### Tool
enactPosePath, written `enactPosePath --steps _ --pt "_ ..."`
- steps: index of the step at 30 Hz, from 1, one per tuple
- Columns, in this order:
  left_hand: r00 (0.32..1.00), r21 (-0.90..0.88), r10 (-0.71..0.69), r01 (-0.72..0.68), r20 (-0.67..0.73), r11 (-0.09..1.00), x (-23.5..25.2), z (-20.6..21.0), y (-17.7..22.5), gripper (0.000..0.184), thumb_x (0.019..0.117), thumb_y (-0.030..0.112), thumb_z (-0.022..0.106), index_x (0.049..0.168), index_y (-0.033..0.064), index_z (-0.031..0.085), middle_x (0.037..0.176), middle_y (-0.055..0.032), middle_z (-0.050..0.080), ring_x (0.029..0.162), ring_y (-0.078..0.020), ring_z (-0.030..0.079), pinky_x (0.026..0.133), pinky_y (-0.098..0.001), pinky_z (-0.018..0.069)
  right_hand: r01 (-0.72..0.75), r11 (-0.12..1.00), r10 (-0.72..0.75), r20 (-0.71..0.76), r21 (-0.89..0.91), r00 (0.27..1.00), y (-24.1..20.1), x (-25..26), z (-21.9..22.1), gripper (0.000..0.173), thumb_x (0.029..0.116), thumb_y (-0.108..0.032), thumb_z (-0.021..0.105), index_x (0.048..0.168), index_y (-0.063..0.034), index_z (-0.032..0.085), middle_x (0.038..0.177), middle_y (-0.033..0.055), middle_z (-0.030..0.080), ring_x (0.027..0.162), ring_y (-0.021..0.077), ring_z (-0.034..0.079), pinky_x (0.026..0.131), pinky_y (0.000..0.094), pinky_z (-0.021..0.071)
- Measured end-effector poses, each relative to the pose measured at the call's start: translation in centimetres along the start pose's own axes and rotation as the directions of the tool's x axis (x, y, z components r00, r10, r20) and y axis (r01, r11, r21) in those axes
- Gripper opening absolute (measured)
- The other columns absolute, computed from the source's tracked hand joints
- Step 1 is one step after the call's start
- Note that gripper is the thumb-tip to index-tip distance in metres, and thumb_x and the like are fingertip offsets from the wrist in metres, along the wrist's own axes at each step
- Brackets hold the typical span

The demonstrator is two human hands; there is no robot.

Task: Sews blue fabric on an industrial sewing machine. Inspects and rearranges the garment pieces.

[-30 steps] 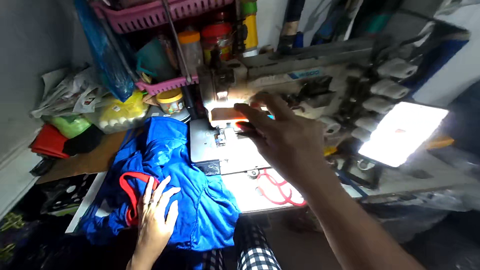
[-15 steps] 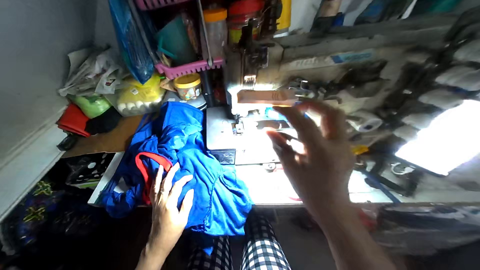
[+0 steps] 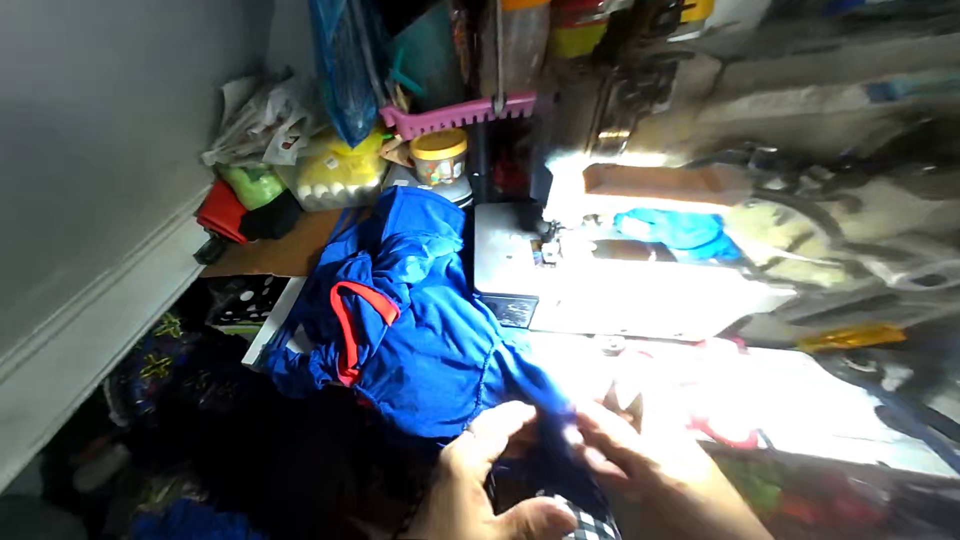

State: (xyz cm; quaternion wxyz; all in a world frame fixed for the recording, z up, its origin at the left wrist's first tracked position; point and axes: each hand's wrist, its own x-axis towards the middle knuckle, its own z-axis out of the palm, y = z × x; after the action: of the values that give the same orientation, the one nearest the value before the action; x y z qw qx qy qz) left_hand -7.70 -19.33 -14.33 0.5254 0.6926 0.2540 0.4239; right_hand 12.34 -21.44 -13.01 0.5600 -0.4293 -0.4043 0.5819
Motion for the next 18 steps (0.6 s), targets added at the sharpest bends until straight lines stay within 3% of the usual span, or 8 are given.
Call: enactPosePath --steps 2,3,5,7,9,13,16,18 --pt "0.994 -0.138 -0.103 0.096 -0.043 0.986 0.4 0.8 0.2 0.052 0.0944 0.030 0.073 0.124 -0.0117 0.060 0.116 -0.0097 0.070 0.105 -0.0086 0.068 0.095 -0.0289 0.0579 0.049 0.999 -0.050 0.227 0.012 0.973 1.0 0.3 0.8 0.029 0.1050 -0.036 0.055 0.123 -0.0177 0.070 0.082 -0.0113 0.068 0.058 -0.0068 0.052 0.049 0.0112 0.0434" --pt "0.990 -0.177 -0.120 0.106 -0.072 0.978 0.7 0.8 0.3 0.035 0.0962 0.016 0.069 0.120 -0.0102 0.063 0.111 -0.0072 0.072 0.101 -0.0067 0.069 0.092 -0.0269 0.0584 0.077 0.996 -0.083 0.282 0.033 0.956 1.3 0.3 1.2 0.034 0.1062 -0.038 0.052 0.128 -0.0170 0.069 0.086 -0.0112 0.068 0.059 -0.0077 0.051 0.050 0.0103 0.0431" --pt "0.983 -0.182 -0.142 0.120 -0.114 0.976 0.8 0.0 0.5 0.016 0.0972 0.003 0.060 0.108 -0.0053 0.069 0.100 -0.0017 0.073 0.092 -0.0025 0.068 0.085 -0.0223 0.0575 0.151 0.986 -0.164 0.290 0.066 0.943 1.4 -0.2 1.5 0.035 0.1078 -0.035 0.049 0.131 -0.0163 0.066 0.077 -0.0136 0.063 0.057 -0.0096 0.048 0.049 0.0090 0.0397" --pt "0.983 -0.189 -0.148 0.126 -0.105 0.974 0.7 -1.0 0.8 0.009 0.0979 0.005 0.061 0.099 0.0012 0.070 0.089 0.0044 0.071 0.083 0.0009 0.066 0.077 -0.0191 0.0560 0.251 0.968 -0.247 0.214 0.006 0.945 1.0 -1.2 1.6 0.024 0.1075 -0.023 0.051 0.126 -0.0152 0.065 0.079 -0.0145 0.061 0.061 -0.0101 0.049 0.053 0.0082 0.0417" --pt "0.987 -0.170 -0.126 0.108 -0.096 0.979 0.5 -1.4 1.0 0.005 0.0970 0.007 0.065 0.096 0.0028 0.068 0.086 0.0058 0.069 0.079 0.0017 0.065 0.074 -0.0177 0.0555 0.285 0.951 -0.268 0.141 -0.117 0.953 0.5 -2.0 1.9 0.018 0.1028 -0.016 0.059 0.119 -0.0128 0.065 0.086 -0.0137 0.064 0.067 -0.0094 0.053 0.058 0.0099 0.0460" --pt "0.989 -0.162 -0.101 0.083 -0.106 0.983 0.5 -0.6 0.8 0.010 0.0915 0.008 0.072 0.096 0.0022 0.066 0.084 0.0049 0.068 0.075 0.0015 0.064 0.069 -0.0169 0.0552 0.268 0.925 -0.239 0.135 -0.271 0.962 0.6 -2.4 3.2 0.029 0.0926 -0.012 0.072 0.117 0.0009 0.062 0.103 -0.0001 0.065 0.077 -0.0025 0.060 0.065 0.0151 0.0537" --pt "0.990 -0.179 -0.091 0.070 -0.112 0.981 0.8 -0.8 -0.1 0.014 0.0898 0.012 0.076 0.095 0.0055 0.064 0.082 0.0056 0.065 0.073 0.0011 0.062 0.066 -0.0165 0.0540 0.314 0.884 -0.276 0.155 -0.348 0.949 1.5 -1.9 2.7 0.016 0.0954 -0.015 0.070 0.104 -0.0024 0.065 0.093 -0.0012 0.064 0.072 -0.0051 0.056 0.062 0.0110 0.0488" --pt "0.982 -0.048 -0.020 0.011 -0.190 0.999 1.0 -1.6 -0.5 0.011 0.0927 0.014 0.073 0.096 0.0051 0.067 0.085 0.0042 0.066 0.076 0.0001 0.063 0.069 -0.0165 0.0551 0.355 0.829 -0.328 0.139 -0.432 0.935 2.1 -1.6 1.2 0.011 0.0981 -0.014 0.065 0.097 -0.0041 0.067 0.083 -0.0024 0.064 0.070 -0.0049 0.056 0.062 0.0111 0.0484"
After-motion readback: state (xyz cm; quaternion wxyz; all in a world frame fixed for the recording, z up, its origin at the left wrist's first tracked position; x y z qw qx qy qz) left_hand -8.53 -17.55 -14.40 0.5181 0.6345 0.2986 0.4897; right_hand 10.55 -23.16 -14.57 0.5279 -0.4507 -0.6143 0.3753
